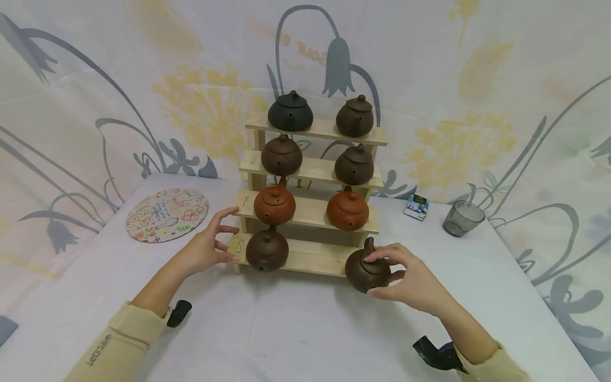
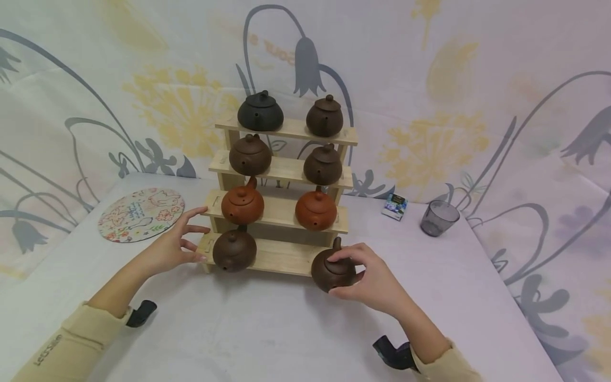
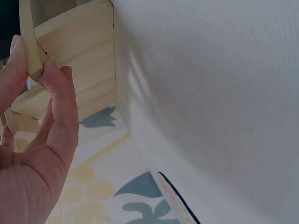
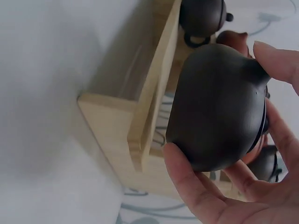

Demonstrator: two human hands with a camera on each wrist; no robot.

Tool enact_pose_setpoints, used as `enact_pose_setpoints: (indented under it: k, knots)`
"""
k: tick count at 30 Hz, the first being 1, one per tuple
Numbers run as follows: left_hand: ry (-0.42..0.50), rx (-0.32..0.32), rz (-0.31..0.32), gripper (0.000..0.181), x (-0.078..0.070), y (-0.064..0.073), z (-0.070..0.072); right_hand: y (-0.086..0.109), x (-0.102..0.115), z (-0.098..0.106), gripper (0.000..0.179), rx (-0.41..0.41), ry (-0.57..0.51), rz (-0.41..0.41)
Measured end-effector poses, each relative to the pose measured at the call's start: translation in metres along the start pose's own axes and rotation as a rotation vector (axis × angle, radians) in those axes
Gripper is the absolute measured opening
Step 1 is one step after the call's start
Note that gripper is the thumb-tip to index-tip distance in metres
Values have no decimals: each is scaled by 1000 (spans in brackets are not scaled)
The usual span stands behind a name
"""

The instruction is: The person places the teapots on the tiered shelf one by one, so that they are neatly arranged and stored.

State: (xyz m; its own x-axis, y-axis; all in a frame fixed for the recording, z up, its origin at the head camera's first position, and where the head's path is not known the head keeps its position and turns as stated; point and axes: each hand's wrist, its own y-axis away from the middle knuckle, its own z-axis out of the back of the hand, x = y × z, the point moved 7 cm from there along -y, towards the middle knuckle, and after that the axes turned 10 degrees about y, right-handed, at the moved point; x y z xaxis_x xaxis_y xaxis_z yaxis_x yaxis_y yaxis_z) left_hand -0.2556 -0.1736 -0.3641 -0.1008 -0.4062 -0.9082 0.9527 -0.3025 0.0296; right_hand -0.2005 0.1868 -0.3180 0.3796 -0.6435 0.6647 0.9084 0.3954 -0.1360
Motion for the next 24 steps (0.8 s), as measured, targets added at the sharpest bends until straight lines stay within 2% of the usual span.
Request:
enact_pose_setpoints:
  k: [7, 11, 16, 24]
  knots:
    - [-3, -2, 3, 101, 0, 0, 0, -13, 10, -19, 46, 33, 23, 43]
    - [-9, -1, 1, 100, 0, 0, 0, -24, 11, -27, 46, 26, 7, 27]
    - [-11, 0, 2, 101, 0, 0, 0, -31, 12, -31, 47, 14, -8, 6]
    - [-9, 3, 20, 101, 3, -1, 0, -32, 11, -32, 48, 28, -41, -3]
